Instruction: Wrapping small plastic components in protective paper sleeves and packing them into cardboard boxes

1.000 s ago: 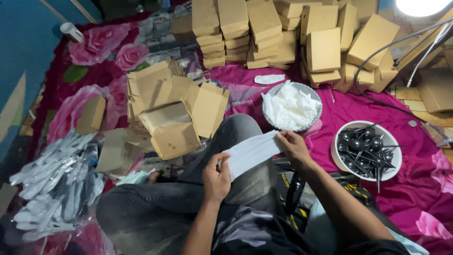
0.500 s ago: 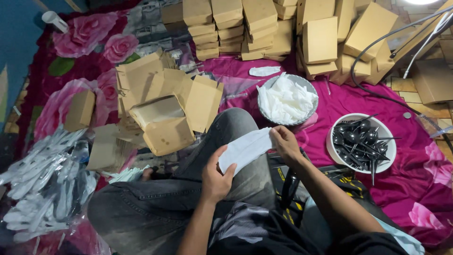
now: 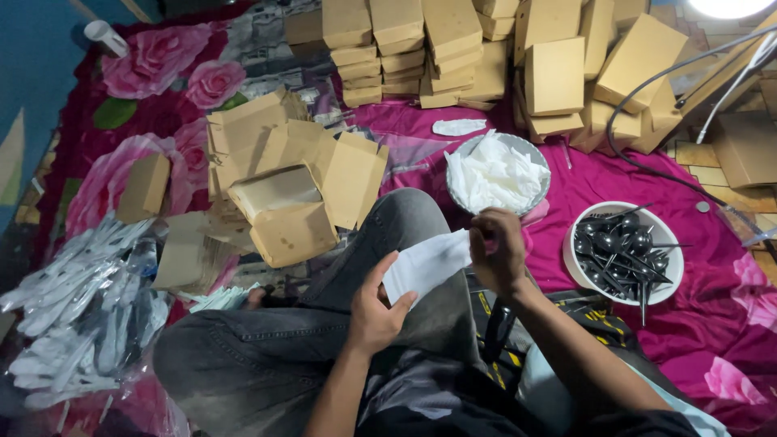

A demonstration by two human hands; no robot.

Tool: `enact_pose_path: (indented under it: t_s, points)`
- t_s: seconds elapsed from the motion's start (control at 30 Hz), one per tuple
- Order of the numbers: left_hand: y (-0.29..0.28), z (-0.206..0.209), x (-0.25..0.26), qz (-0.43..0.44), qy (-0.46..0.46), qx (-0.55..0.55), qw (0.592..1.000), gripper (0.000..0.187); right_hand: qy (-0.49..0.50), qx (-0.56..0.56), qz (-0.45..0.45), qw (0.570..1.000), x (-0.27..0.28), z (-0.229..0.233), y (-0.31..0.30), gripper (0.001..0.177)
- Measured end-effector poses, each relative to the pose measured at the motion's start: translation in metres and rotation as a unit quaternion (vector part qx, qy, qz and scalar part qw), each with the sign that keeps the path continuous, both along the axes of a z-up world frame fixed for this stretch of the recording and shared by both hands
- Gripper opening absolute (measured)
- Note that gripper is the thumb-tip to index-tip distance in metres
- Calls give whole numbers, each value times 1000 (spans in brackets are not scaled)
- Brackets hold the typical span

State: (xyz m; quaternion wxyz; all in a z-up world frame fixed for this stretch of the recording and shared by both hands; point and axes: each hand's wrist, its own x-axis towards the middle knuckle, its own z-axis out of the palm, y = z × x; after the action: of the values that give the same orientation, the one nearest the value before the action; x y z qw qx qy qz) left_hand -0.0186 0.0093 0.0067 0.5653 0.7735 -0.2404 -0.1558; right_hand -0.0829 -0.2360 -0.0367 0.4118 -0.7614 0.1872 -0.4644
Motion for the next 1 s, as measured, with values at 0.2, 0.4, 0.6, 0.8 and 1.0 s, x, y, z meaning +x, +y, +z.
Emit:
enact_pose_path:
  t_s: [0.2, 0.4, 0.6, 0.8, 1.0]
  points:
    - [-9, -3, -11, 12, 47, 34, 998, 73, -8, -36, 281, 959, -12, 65, 84, 21]
    - [0, 20, -13, 22, -18, 52, 998, 69, 37, 304, 319, 897, -7, 12, 72, 24]
    - [5, 12, -22, 18, 4, 2, 1000, 69, -45, 152, 245, 956, -10, -22, 38, 65]
    - [8, -2, -24, 30, -2, 17, 999, 68, -44, -134, 241, 960, -18, 19, 55, 36]
    - [7, -6, -23, 33, -48, 0, 998, 68, 118, -297, 332, 888, -12, 13, 63, 65]
